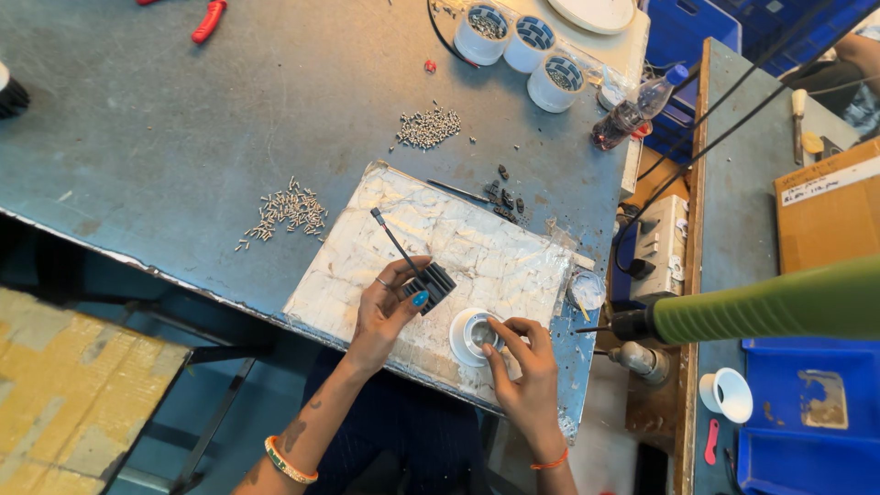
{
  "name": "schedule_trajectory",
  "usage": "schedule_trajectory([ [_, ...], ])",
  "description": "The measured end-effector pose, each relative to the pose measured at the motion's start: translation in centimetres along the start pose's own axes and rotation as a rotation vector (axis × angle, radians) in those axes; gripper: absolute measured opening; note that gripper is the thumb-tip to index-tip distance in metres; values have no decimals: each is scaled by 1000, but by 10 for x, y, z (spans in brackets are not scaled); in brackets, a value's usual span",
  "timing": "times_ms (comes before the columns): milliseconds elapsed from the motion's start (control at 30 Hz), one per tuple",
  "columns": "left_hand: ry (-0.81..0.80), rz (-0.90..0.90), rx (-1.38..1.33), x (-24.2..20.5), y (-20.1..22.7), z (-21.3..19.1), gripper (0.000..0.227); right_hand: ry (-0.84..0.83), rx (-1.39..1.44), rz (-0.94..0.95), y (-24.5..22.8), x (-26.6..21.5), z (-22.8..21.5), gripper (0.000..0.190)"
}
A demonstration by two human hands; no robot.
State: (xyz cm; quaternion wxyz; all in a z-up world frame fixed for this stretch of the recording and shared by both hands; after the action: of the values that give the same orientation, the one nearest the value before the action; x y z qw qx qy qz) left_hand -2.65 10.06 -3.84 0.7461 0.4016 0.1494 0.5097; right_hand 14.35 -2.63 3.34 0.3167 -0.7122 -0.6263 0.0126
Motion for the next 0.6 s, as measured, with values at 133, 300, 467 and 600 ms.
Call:
schedule_trajectory([
  [133, -13, 0, -34, 0, -4, 1, 50, -75, -22, 42, -7, 9, -3, 38],
  [300, -13, 37, -101, 0, -7, -1, 48, -130, -87, 55, -19, 18, -7, 41],
  [467, -19, -71, -242, 4, -10, -3, 56, -145, -96, 146, -20, 13, -5, 43],
  [600, 21, -114, -320, 7, -13, -5, 64, -81, -137, 49, -22, 10, -9, 43],
])
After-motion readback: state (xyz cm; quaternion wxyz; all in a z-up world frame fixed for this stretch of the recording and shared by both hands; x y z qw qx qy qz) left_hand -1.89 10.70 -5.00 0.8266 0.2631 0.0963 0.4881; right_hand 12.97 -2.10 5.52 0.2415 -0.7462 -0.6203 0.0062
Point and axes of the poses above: each hand's wrist, its own x-axis towards the middle knuckle, its own z-axis out of the palm, y = z × x, the point moved 5 cm from there along x, towards the middle knuckle, and after that the axes turned 7 degrees about -x, right-handed, at the moved point
